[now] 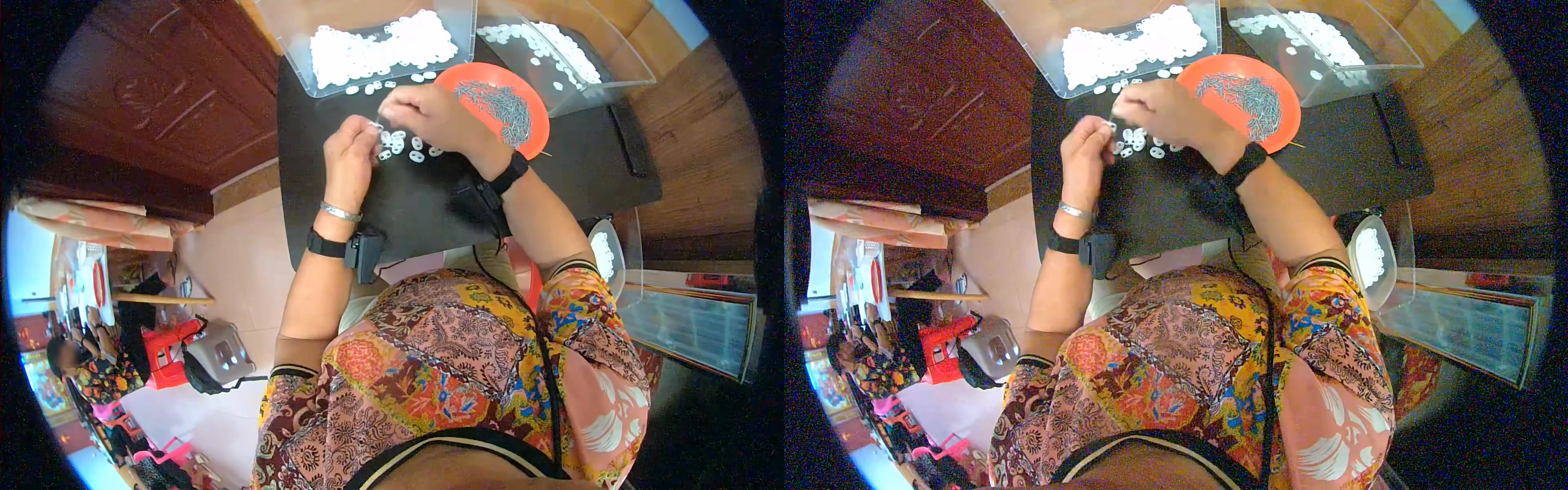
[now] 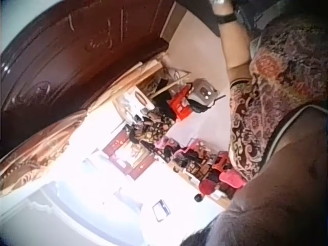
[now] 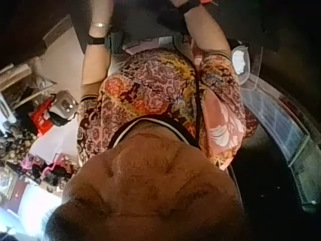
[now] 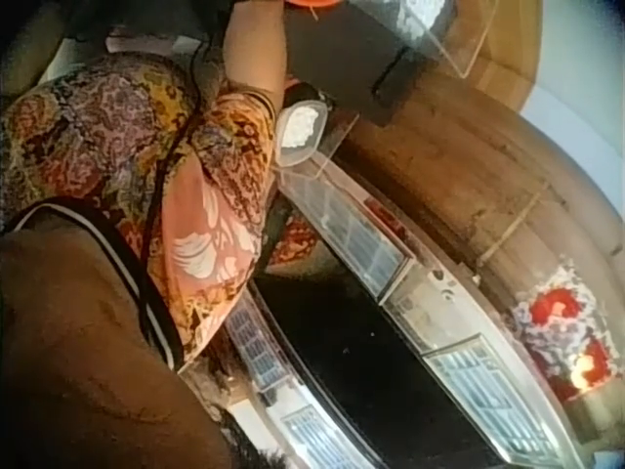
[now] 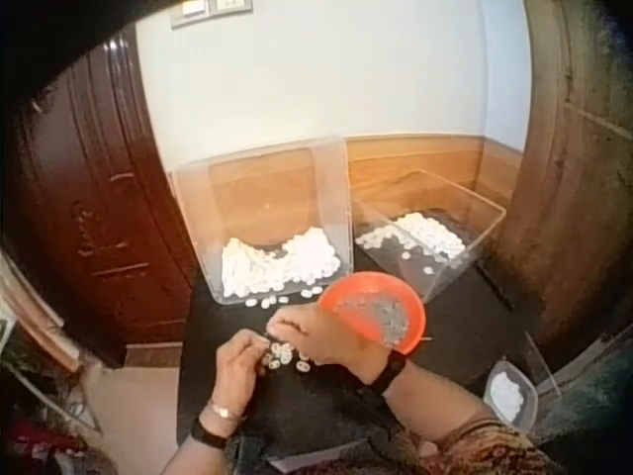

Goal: Assembling small metal parts into white plastic components manually.

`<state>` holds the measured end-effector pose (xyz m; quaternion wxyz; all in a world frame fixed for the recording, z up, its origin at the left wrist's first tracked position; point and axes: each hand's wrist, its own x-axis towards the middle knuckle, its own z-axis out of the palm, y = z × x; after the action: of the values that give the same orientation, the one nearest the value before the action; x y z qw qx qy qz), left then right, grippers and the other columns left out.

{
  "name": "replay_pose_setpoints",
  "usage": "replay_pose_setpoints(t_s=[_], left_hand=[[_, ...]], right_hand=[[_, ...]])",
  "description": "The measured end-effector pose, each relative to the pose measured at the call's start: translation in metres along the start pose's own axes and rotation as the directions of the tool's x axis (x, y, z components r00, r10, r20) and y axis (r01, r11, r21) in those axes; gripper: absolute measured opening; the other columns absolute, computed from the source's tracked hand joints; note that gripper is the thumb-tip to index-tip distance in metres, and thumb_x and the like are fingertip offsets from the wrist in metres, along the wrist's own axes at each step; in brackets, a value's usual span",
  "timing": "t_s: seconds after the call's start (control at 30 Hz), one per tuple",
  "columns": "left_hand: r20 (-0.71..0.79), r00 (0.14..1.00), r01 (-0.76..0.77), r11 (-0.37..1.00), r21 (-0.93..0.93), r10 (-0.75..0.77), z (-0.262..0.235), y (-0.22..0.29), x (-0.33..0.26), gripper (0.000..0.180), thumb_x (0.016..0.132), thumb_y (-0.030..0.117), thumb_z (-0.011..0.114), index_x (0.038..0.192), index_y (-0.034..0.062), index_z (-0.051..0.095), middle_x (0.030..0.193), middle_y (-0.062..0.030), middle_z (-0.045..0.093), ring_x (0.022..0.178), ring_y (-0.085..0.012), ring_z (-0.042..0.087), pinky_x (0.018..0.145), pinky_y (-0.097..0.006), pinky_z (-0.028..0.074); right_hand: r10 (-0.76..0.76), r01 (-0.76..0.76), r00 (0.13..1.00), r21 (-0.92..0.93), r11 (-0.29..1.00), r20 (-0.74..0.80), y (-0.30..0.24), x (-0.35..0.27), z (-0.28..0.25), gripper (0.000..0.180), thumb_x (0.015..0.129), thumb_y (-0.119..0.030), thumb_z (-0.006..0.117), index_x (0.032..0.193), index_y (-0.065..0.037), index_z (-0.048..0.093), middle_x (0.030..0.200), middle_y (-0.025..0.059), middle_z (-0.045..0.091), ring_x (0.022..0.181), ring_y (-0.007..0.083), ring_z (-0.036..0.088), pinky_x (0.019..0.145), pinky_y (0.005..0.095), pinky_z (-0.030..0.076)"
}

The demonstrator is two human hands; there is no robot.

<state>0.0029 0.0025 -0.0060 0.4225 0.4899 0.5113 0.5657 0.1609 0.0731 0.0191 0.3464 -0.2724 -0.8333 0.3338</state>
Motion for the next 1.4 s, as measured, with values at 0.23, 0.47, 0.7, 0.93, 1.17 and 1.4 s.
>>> replay_pose_setpoints(t_s=[0.23,0.47,0.7,0.93,1.17,1.4], left_hand=[[-0.175,0.984,-0.006,0.982,-0.189,-0.028,-0.016,-0.001,0.005,0.013,0.089,0.012,0.047,0.079,0.0070,0.054,0.061,-0.0013,0.053,0.047,-0.0093,0.046,0.043,-0.021,0.035],[-0.222,0.972,-0.012,0.931,-0.364,-0.074,-0.019,-0.002,0.008,0.013,0.088,0.011,0.047,0.077,0.0073,0.054,0.059,-0.0013,0.054,0.044,-0.0090,0.046,0.041,-0.020,0.032],[-0.231,0.971,-0.028,0.926,-0.377,-0.065,-0.020,-0.001,0.007,0.013,0.088,0.011,0.047,0.078,0.0070,0.054,0.060,-0.0016,0.054,0.044,-0.0087,0.046,0.041,-0.020,0.033],[-0.213,0.976,-0.049,0.926,-0.375,-0.035,-0.018,-0.004,0.008,0.013,0.087,0.012,0.048,0.077,0.0068,0.054,0.060,-0.0017,0.055,0.043,-0.0077,0.046,0.040,-0.019,0.032],[-0.024,0.992,0.110,0.923,-0.370,-0.128,-0.016,-0.004,0.006,0.015,0.090,0.012,0.045,0.080,0.0057,0.054,0.064,-0.0042,0.057,0.048,-0.0104,0.050,0.044,-0.020,0.037],[0.119,0.986,0.158,0.866,-0.475,-0.115,-0.011,0.000,0.003,0.013,0.090,0.012,0.045,0.084,0.0040,0.053,0.069,-0.0089,0.062,0.050,-0.0125,0.054,0.047,-0.020,0.040]], right_hand=[[-0.177,0.191,0.982,-0.353,0.916,0.072,0.003,-0.005,-0.004,0.012,0.081,-0.017,0.057,0.083,-0.008,0.065,0.079,0.0072,0.063,0.078,0.0255,0.060,0.069,0.0353,0.048],[-0.143,0.244,0.959,-0.462,0.852,0.243,-0.002,-0.009,0.012,0.008,0.079,-0.015,0.060,0.081,-0.009,0.065,0.081,0.0052,0.059,0.085,0.0237,0.057,0.072,0.0352,0.047],[-0.111,0.240,0.959,-0.541,0.806,0.260,0.002,-0.011,0.012,0.011,0.075,-0.018,0.061,0.079,-0.009,0.066,0.081,0.0102,0.059,0.083,0.0281,0.059,0.072,0.0385,0.049],[-0.041,0.176,0.964,-0.516,0.839,0.262,0.008,-0.009,0.010,0.015,0.074,-0.019,0.067,0.083,-0.007,0.065,0.083,0.0071,0.058,0.083,0.0252,0.058,0.070,0.0362,0.047],[-0.206,0.191,0.979,-0.335,0.923,-0.010,0.019,-0.004,0.009,0.014,0.082,-0.019,0.060,0.087,-0.006,0.066,0.079,0.0052,0.062,0.072,0.0184,0.060,0.063,0.0282,0.048],[0.223,-0.253,0.967,0.524,0.813,0.121,0.018,0.003,0.003,0.022,0.092,-0.020,0.053,0.100,-0.002,0.063,0.081,-0.0013,0.062,0.071,0.0045,0.056,0.063,0.0189,0.046]])
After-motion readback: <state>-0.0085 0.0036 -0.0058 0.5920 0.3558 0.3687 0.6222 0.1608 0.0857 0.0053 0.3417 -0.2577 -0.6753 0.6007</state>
